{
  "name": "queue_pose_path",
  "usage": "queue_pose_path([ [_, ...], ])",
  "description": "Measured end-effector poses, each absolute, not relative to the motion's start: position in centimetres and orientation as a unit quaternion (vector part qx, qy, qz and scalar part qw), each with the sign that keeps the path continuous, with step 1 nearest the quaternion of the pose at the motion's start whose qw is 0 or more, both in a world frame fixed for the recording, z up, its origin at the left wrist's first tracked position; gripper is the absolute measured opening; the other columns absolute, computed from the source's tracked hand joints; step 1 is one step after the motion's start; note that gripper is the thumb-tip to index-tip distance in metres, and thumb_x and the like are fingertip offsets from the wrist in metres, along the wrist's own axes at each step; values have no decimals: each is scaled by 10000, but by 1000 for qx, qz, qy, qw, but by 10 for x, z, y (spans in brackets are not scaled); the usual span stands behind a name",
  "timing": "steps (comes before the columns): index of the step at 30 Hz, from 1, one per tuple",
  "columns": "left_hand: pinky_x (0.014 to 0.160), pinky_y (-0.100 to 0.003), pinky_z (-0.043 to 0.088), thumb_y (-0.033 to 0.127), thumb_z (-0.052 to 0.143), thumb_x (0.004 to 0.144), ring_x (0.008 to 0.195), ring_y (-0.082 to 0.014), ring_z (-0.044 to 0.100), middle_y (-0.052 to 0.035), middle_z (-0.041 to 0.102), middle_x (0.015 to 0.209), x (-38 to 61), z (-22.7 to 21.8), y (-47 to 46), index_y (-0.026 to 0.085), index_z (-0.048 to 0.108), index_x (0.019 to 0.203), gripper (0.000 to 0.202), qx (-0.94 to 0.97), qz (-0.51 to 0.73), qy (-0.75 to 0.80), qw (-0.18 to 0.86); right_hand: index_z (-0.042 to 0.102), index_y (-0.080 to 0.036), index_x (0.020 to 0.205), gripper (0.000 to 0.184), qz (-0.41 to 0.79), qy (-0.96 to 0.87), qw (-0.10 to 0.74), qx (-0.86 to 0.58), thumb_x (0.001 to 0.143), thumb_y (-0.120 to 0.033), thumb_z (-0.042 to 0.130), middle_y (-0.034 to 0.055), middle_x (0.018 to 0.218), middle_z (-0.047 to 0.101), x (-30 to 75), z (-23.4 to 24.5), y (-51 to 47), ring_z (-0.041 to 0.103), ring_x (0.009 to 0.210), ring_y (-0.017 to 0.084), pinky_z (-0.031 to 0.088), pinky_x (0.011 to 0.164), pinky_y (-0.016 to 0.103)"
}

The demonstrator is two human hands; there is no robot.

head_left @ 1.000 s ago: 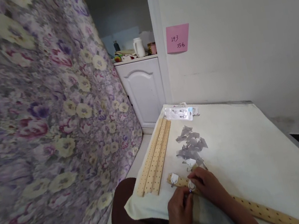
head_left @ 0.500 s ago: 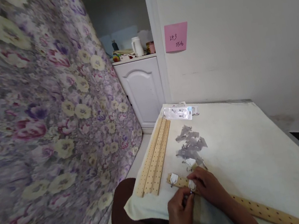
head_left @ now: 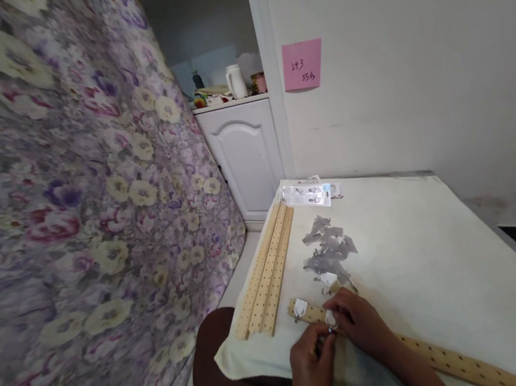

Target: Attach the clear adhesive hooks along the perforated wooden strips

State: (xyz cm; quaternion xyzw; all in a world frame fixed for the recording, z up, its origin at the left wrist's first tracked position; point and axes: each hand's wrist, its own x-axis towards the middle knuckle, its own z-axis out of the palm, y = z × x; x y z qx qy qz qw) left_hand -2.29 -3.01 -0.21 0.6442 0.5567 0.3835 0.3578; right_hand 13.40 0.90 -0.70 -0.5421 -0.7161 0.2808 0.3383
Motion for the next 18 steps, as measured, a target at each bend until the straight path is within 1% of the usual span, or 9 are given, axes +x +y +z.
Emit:
queue_pose_path([
  [5,702,-229,475,251,548,817,743,-160,629,-4,707,803,-23,-4,-30,212,665,854,129,642,384,556,362,642,-224,896,264,284,-717,339,-539,742,-93,474,8,839,601,135,-7,8,571,791,147,438,744,258],
  [12,697,-221,464,254,548,821,746,-156,618,2,697,791,-24,-8,-28,216,660,844,120,641,383,556,366,640,-215,933,274,289,-711,343,-542,759,-106,460,20,861,602,135,-5,8,573,803,152,438,751,260],
  [18,659,-215,445,270,552,820,695,-145,595,13,672,735,-22,-5,-29,208,639,803,109,634,372,566,374,633,-213,932,256,283,-709,342,-547,766,-119,462,23,870,603,135,-5,5,572,816,159,435,759,268],
])
